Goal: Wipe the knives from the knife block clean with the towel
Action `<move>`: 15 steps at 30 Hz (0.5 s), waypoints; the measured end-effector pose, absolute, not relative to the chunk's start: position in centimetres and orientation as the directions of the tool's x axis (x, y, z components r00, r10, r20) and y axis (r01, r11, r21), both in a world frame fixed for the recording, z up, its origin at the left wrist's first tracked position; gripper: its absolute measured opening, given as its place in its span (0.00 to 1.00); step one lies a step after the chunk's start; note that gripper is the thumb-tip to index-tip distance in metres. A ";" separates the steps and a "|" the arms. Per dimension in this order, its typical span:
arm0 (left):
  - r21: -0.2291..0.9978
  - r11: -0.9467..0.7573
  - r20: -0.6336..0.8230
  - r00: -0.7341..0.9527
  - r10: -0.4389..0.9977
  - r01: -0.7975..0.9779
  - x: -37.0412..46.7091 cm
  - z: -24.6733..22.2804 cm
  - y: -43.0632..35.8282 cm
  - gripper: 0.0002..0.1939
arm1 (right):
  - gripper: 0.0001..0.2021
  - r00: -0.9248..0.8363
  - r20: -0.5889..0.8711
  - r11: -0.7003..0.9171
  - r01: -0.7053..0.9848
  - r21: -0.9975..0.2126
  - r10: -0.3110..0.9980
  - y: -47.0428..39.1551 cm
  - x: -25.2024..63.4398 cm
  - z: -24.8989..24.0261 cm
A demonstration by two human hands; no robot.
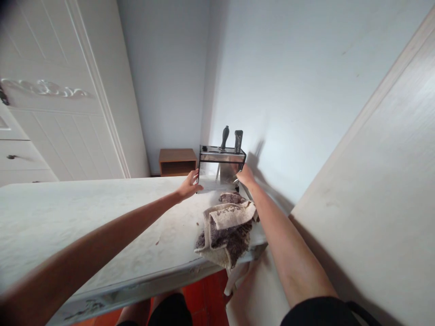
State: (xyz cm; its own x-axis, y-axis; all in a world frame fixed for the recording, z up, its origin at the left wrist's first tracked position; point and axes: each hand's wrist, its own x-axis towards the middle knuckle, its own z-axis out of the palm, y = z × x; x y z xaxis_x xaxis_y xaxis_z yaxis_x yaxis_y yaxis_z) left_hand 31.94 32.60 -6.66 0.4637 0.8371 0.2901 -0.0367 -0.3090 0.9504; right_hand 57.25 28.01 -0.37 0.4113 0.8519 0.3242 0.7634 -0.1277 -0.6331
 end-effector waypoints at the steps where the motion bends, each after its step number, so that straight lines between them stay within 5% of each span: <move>1: 0.948 -0.316 0.291 0.467 0.835 -0.025 32.2 -6.8 32.6 0.49 | 0.16 0.429 0.316 -0.149 0.760 -0.632 0.846 27.8 57.3 -0.4; 8: 0.922 -0.381 0.286 0.530 0.798 0.076 31.0 -7.9 32.1 0.50 | 0.26 0.703 0.358 -0.323 0.638 -0.699 0.614 25.4 54.3 -0.2; 15: 0.886 -0.416 0.217 0.609 0.763 0.206 25.0 -9.0 30.1 0.28 | 0.21 0.610 0.500 -0.030 0.651 -0.758 0.615 24.6 44.6 -0.6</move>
